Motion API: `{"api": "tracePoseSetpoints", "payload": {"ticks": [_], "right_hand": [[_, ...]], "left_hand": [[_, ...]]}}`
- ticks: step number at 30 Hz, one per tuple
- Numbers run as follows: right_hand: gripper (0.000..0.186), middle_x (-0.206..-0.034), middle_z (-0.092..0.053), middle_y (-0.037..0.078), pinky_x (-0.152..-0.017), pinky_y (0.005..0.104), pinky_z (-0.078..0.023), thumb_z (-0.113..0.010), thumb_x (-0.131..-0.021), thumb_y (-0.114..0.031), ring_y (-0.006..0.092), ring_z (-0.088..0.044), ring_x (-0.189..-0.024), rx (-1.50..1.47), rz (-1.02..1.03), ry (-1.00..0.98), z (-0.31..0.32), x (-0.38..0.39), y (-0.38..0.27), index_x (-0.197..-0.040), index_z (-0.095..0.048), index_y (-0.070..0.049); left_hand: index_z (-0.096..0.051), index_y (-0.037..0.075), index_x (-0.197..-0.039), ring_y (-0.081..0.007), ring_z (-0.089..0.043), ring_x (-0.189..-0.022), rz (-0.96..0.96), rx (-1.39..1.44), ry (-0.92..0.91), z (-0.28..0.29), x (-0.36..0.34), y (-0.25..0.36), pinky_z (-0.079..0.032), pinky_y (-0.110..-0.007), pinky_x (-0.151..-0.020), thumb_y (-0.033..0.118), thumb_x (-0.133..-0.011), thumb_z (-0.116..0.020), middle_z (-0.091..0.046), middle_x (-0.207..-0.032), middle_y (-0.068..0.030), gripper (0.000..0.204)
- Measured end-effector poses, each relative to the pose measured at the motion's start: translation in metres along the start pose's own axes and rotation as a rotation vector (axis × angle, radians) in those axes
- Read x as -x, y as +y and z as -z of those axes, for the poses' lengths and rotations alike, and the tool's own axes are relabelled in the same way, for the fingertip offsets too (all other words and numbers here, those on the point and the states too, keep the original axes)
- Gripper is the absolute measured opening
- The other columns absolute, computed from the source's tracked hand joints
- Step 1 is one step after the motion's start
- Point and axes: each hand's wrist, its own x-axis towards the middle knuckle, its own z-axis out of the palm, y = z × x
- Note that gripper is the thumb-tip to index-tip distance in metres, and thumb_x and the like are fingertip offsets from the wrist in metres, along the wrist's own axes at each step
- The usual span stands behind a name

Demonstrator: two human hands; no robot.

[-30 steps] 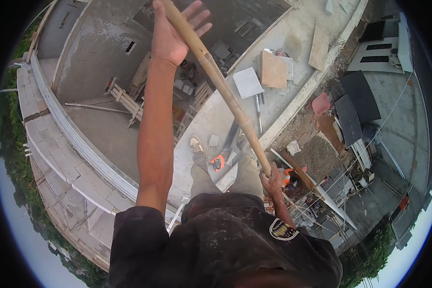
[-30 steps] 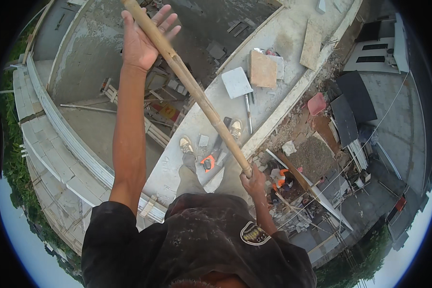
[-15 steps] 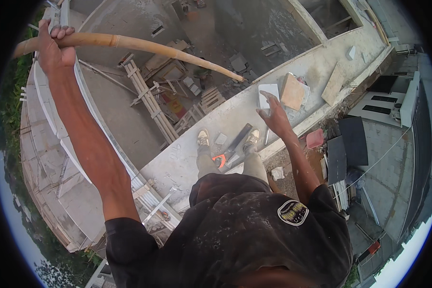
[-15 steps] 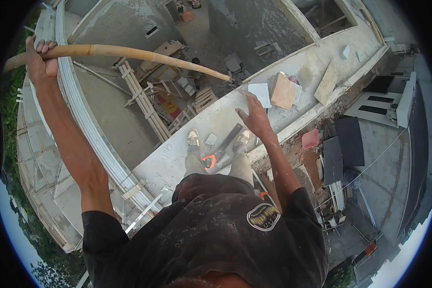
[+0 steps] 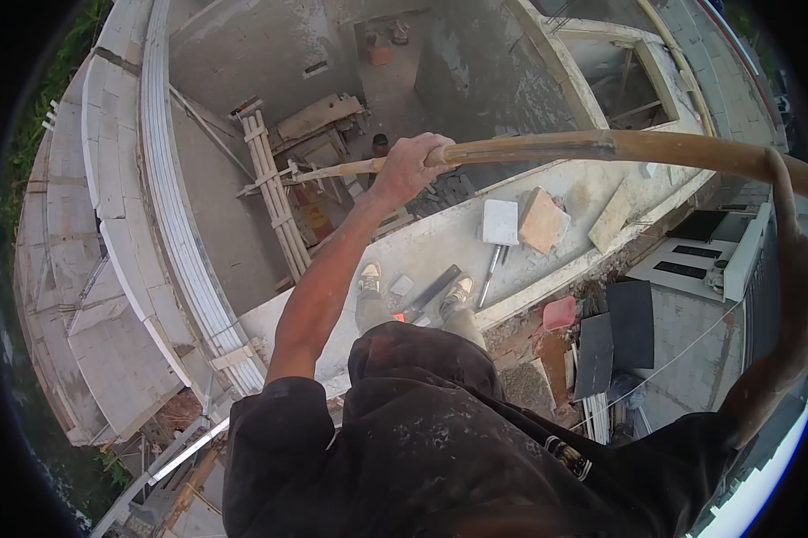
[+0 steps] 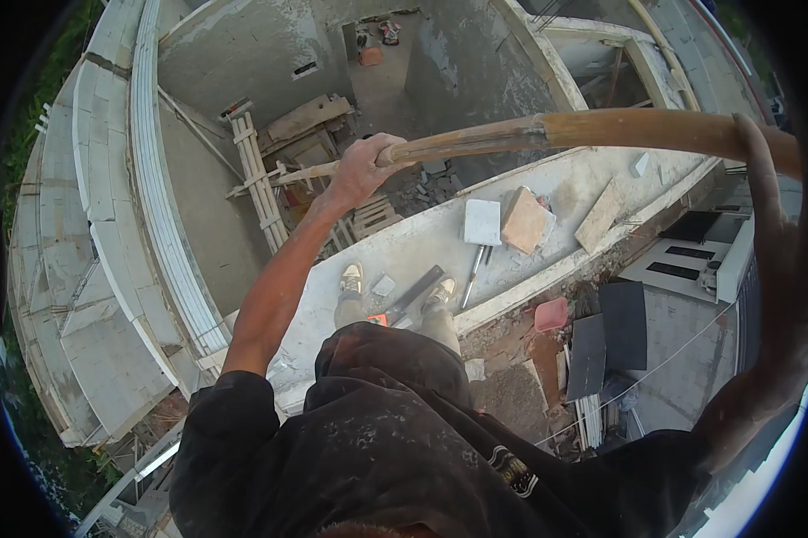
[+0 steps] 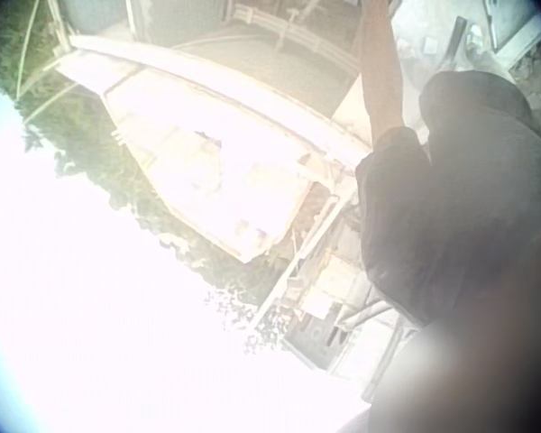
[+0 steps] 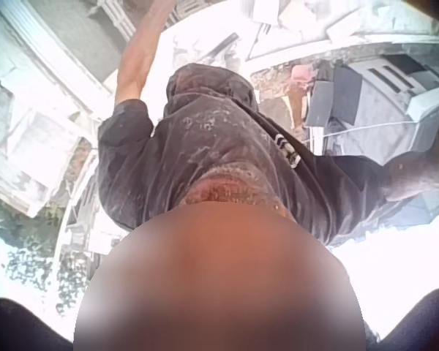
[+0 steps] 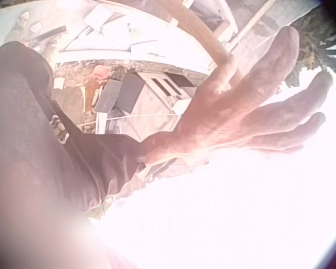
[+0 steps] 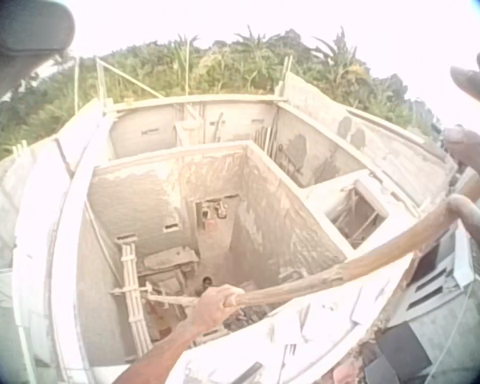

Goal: The person builds a wall by cutting lightweight concrete blocks with a saw, then laying them with mortar using a trowel.

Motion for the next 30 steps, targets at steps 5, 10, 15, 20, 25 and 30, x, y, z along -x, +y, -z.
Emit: {"api": "tracePoseSetpoints", "payload": {"ticks": [5,10,15,20,25,30], "right_hand": [[0.082,-0.120,-0.065,0.016,-0.101,0.0463,-0.044,-0.079,-0.067,-0.050,0.0300,-0.060,-0.116,-0.234,0.309,-0.690,-0.060,0.030,0.009,-0.135,-0.053,-0.014],[0.041,-0.081,-0.070,0.009,-0.074,0.0407,-0.051,-0.076,-0.076,-0.035,0.0287,-0.067,-0.074,-0.237,0.373,-1.187,-0.125,0.114,0.050,-0.102,-0.064,-0.006],[0.030,-0.073,-0.067,0.009,-0.063,0.0358,-0.052,-0.069,-0.084,-0.032,0.0211,-0.065,-0.059,-0.502,0.109,-1.638,-0.114,0.141,0.023,-0.101,-0.064,-0.007],[0.042,-0.088,-0.068,0.019,-0.078,0.0504,-0.050,-0.065,-0.085,-0.035,0.0415,-0.065,-0.084,-0.568,0.433,-1.114,-0.145,0.221,-0.055,-0.118,-0.059,-0.010],[0.050,-0.111,-0.064,0.026,-0.087,0.0459,-0.049,-0.065,-0.087,-0.033,0.0426,-0.062,-0.105,-0.878,0.280,-1.187,-0.176,0.279,-0.089,-0.126,-0.057,-0.003],[0.049,-0.120,-0.062,0.019,-0.092,0.0383,-0.047,-0.063,-0.091,-0.032,0.0313,-0.061,-0.110,-0.961,0.319,-1.440,-0.219,0.260,-0.098,-0.129,-0.055,-0.003]], "left_hand": [[-0.066,0.009,-0.105,-0.0304,-0.059,-0.099,0.052,-0.161,-0.210,-0.014,0.084,-0.038,-0.040,-0.041,-0.092,0.013,-0.078,-0.069,-0.066,-0.100,-0.0073,0.027],[-0.069,0.015,-0.097,-0.0280,-0.057,-0.099,0.085,-0.386,-0.288,-0.013,0.134,-0.087,-0.040,-0.041,-0.092,0.012,-0.075,-0.069,-0.064,-0.095,-0.0042,0.022],[-0.068,0.016,-0.094,-0.0283,-0.057,-0.101,0.296,-0.599,-0.126,0.013,0.179,-0.132,-0.041,-0.046,-0.091,0.013,-0.072,-0.072,-0.064,-0.094,-0.0028,0.022],[-0.064,0.015,-0.092,-0.0241,-0.061,-0.096,0.015,-0.268,-0.471,-0.047,0.175,-0.045,-0.038,-0.052,-0.094,0.027,-0.079,-0.068,-0.064,-0.090,-0.0019,0.018],[-0.060,0.020,-0.091,-0.0218,-0.060,-0.090,-0.150,-0.176,-0.444,-0.147,0.214,-0.020,-0.041,-0.040,-0.077,0.018,-0.085,-0.054,-0.060,-0.086,-0.0007,0.008],[-0.062,0.021,-0.106,-0.0207,-0.062,-0.096,-0.056,-0.141,-0.462,-0.145,0.245,-0.061,-0.041,-0.041,-0.080,0.018,-0.087,-0.056,-0.061,-0.091,-0.0019,0.020]]}}
